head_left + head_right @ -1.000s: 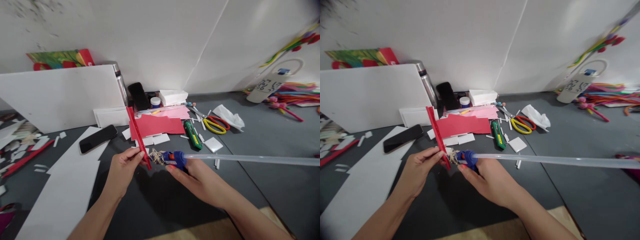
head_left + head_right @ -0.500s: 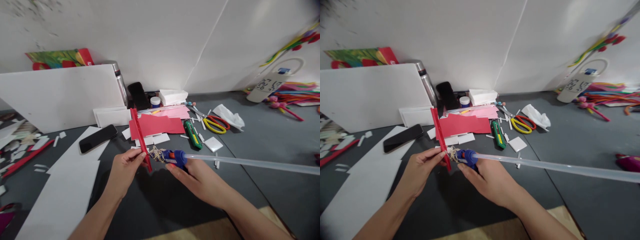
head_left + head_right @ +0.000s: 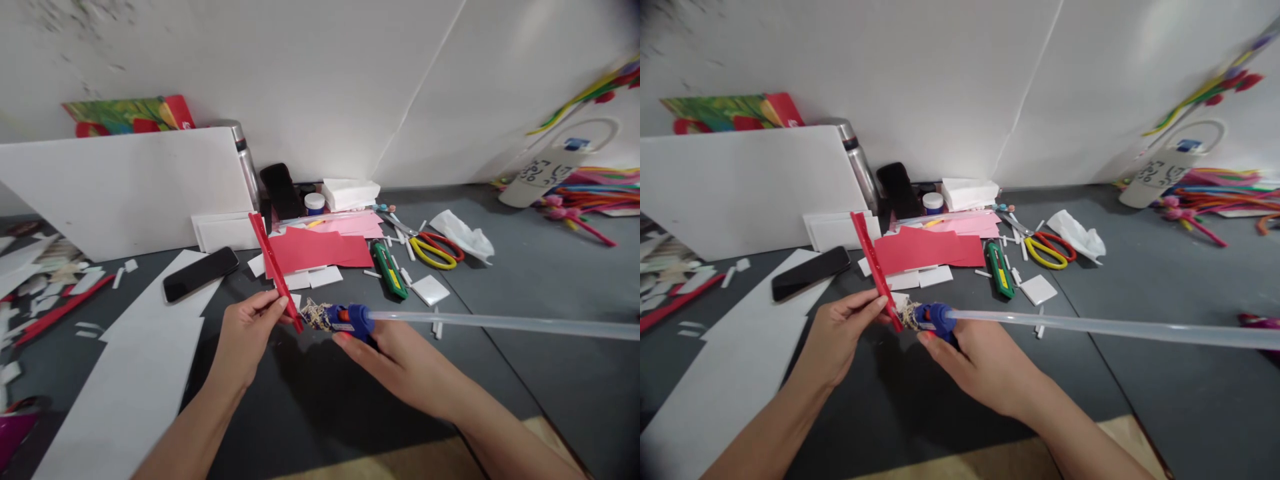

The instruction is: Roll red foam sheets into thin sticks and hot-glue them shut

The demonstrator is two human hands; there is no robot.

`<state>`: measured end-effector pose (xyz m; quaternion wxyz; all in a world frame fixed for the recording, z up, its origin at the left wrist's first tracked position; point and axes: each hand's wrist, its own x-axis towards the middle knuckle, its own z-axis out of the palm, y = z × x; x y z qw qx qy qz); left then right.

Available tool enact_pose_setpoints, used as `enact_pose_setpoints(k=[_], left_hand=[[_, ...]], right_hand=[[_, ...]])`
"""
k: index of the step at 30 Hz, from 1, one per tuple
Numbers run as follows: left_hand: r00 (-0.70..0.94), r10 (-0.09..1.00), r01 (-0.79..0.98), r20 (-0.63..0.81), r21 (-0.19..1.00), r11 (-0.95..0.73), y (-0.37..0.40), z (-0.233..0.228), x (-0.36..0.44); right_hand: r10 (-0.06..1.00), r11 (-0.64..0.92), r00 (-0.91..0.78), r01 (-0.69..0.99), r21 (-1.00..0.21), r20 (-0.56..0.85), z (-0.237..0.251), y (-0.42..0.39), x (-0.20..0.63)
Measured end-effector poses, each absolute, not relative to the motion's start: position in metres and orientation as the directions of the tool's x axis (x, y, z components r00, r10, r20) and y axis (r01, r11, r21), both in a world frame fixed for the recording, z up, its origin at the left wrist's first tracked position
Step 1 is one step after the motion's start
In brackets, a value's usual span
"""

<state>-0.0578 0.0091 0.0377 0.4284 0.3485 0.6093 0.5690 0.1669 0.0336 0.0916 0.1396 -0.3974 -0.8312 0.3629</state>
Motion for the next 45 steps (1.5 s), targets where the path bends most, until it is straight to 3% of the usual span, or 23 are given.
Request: enact_pose_setpoints(k=[18, 29, 45], left_hand=[[-0.285, 0.951, -0.013, -0.121, 0.992, 0.122, 0.0065, 0.0342, -0.055], [-0.372, 0.922, -0.03, -0.11, 0.994, 0.107, 0.01, 0.0363, -0.0573], [-0.372, 0.924, -0.044, -0.087, 0.996, 0.076, 0.0082, 0.0334, -0.0606]], right_hand=[[0.781, 0.407, -0.625, 0.513, -0.756, -0.004, 0.0892, 0.0371, 0.1655], [0.761, 0.433, -0.648, 0.543, -0.719, -0.031, 0.0913, 0.0355, 0.1664], [0.759, 0.415, -0.65, 0.533, -0.737, -0.043, 0.0927, 0.0356, 0.1663]])
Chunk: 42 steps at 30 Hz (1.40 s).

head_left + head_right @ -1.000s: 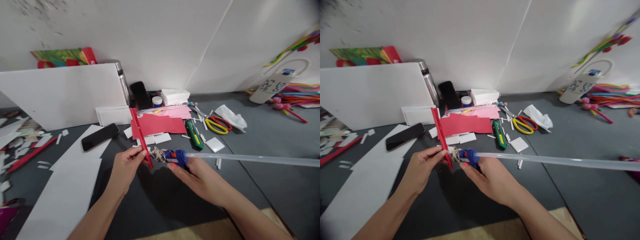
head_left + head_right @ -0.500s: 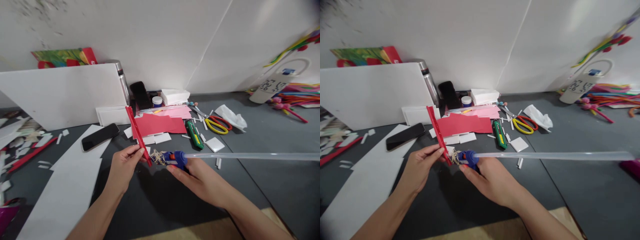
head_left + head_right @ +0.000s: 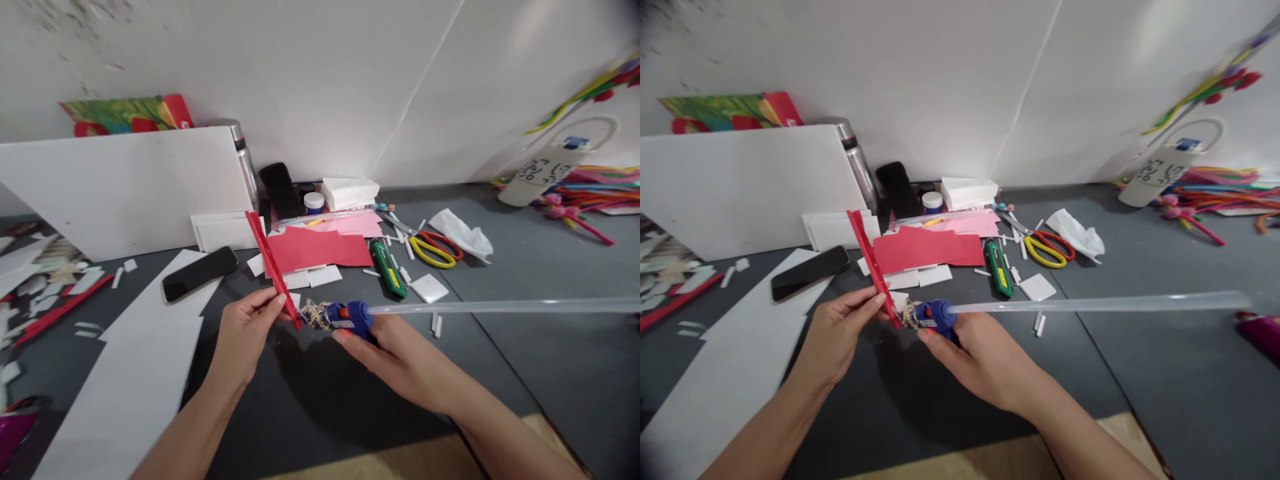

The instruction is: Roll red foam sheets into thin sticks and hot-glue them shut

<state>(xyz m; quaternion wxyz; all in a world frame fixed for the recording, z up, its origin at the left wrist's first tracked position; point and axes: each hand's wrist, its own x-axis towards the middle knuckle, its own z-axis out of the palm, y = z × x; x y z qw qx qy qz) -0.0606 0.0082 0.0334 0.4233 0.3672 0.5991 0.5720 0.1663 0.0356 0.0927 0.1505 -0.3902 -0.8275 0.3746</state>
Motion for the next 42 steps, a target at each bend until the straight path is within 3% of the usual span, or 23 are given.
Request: enact_pose_setpoints(k=[42], left_hand=[[-0.353, 0.933, -0.087, -0.072, 0.995, 0.044, 0.0085, 0.034, -0.0607]], right_hand=[[0.756, 0.415, -0.653, 0.513, -0.752, -0.028, 0.0938, 0.0361, 0.167]])
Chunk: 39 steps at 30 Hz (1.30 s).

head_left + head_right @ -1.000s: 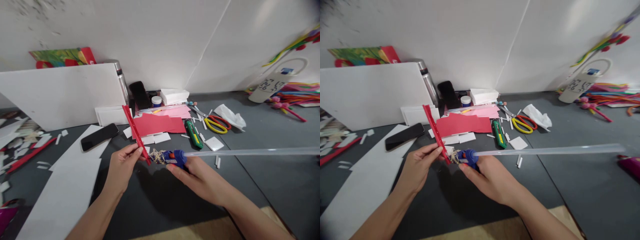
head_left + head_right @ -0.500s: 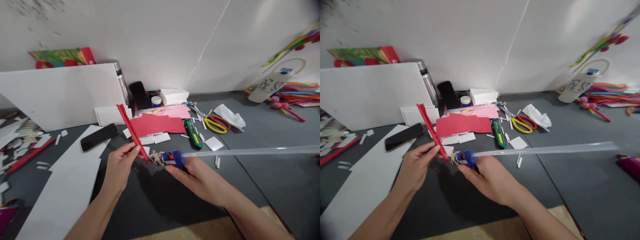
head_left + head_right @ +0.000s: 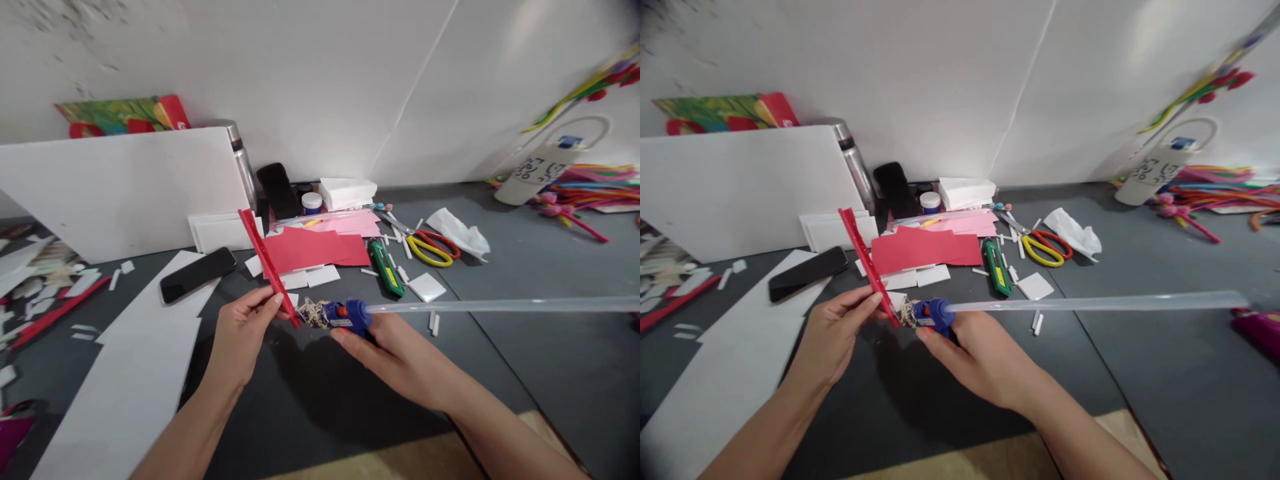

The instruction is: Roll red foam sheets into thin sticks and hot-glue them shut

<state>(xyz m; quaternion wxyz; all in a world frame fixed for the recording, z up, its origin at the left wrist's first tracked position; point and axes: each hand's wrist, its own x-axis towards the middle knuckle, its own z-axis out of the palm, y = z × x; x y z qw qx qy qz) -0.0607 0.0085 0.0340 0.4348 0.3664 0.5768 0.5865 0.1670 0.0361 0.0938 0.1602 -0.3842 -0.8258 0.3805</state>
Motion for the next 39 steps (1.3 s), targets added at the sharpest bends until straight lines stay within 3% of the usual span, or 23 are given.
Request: enact_pose_setpoints(k=[19, 24, 28, 35, 39], left_hand=[[-0.439, 0.893, -0.124, -0.099, 0.991, 0.049, 0.01, 0.034, -0.065], [-0.437, 0.899, -0.007, -0.044, 0.999, 0.045, 0.01, 0.031, -0.065], [-0.43, 0.903, 0.04, -0.029, 0.998, 0.051, 0.01, 0.031, -0.065], [-0.405, 0.913, 0.004, -0.045, 0.999, 0.051, 0.01, 0.031, -0.063], [-0.403, 0.912, -0.012, -0.079, 0.997, 0.081, 0.009, 0.033, -0.06]], right_hand=[[0.792, 0.334, -0.602, 0.568, -0.752, -0.102, 0.087, 0.036, 0.172], [0.839, 0.111, -0.52, 0.451, -0.885, -0.16, 0.08, 0.045, 0.178], [0.801, -0.059, -0.557, 0.29, -0.955, -0.219, 0.081, 0.048, 0.175], [0.808, 0.064, -0.566, 0.362, -0.93, -0.165, 0.075, 0.045, 0.175], [0.815, -0.032, -0.558, 0.229, -0.973, -0.158, 0.077, 0.047, 0.17]])
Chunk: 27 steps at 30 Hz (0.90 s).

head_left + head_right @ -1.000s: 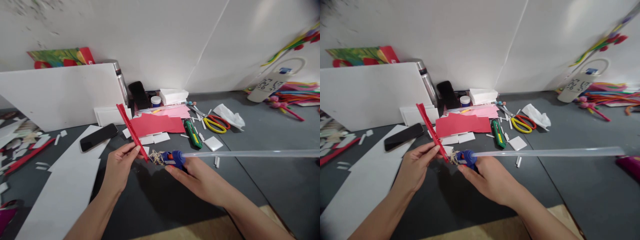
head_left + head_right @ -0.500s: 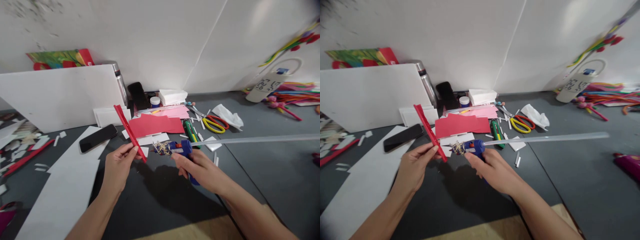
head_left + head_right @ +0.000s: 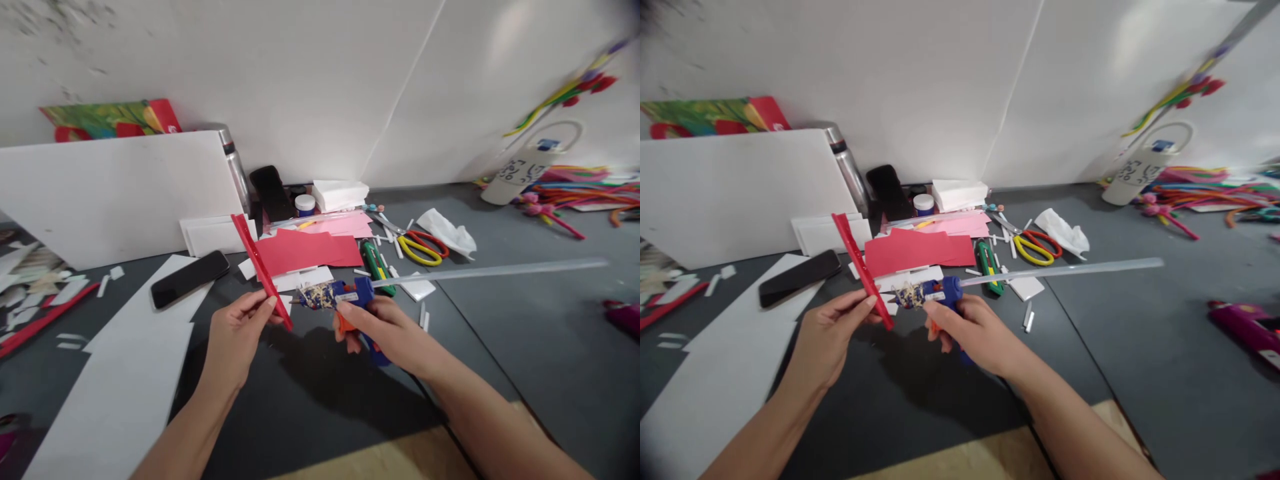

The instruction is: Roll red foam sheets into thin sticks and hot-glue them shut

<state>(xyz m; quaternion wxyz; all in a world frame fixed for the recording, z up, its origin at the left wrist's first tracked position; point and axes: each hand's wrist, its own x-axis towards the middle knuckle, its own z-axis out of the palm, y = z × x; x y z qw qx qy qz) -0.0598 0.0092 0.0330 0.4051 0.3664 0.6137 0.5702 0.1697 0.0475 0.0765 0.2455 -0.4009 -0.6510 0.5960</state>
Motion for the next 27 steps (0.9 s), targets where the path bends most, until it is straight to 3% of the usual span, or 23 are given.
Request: enact_pose_setpoints(k=[8, 13, 19, 23, 25, 27], left_hand=[[-0.391, 0.914, -0.034, -0.111, 0.994, 0.106, 0.004, 0.031, -0.058], [-0.361, 0.92, -0.031, -0.15, 0.988, 0.149, 0.002, 0.032, -0.059], [-0.309, 0.939, -0.005, -0.154, 0.987, 0.16, 0.0, 0.028, -0.057], [-0.271, 0.947, 0.006, -0.171, 0.984, 0.179, 0.001, 0.03, -0.054], [-0.241, 0.95, -0.007, -0.196, 0.98, 0.2, 0.001, 0.031, -0.054], [-0.193, 0.955, -0.047, -0.226, 0.974, 0.221, 0.001, 0.032, -0.053]], right_hand=[[0.896, -0.379, -0.295, -0.124, -0.917, -0.331, 0.095, 0.051, 0.21], [0.847, -0.515, 0.018, -0.227, -0.827, -0.532, 0.087, 0.041, 0.274], [0.767, -0.614, 0.004, -0.287, -0.735, -0.642, 0.064, 0.042, 0.296], [0.793, -0.607, -0.045, -0.123, -0.785, -0.607, 0.064, 0.038, 0.305], [0.78, -0.618, -0.03, 0.12, -0.777, -0.625, 0.071, 0.032, 0.314], [0.827, -0.523, 0.076, 0.47, -0.711, -0.557, 0.083, 0.026, 0.321]])
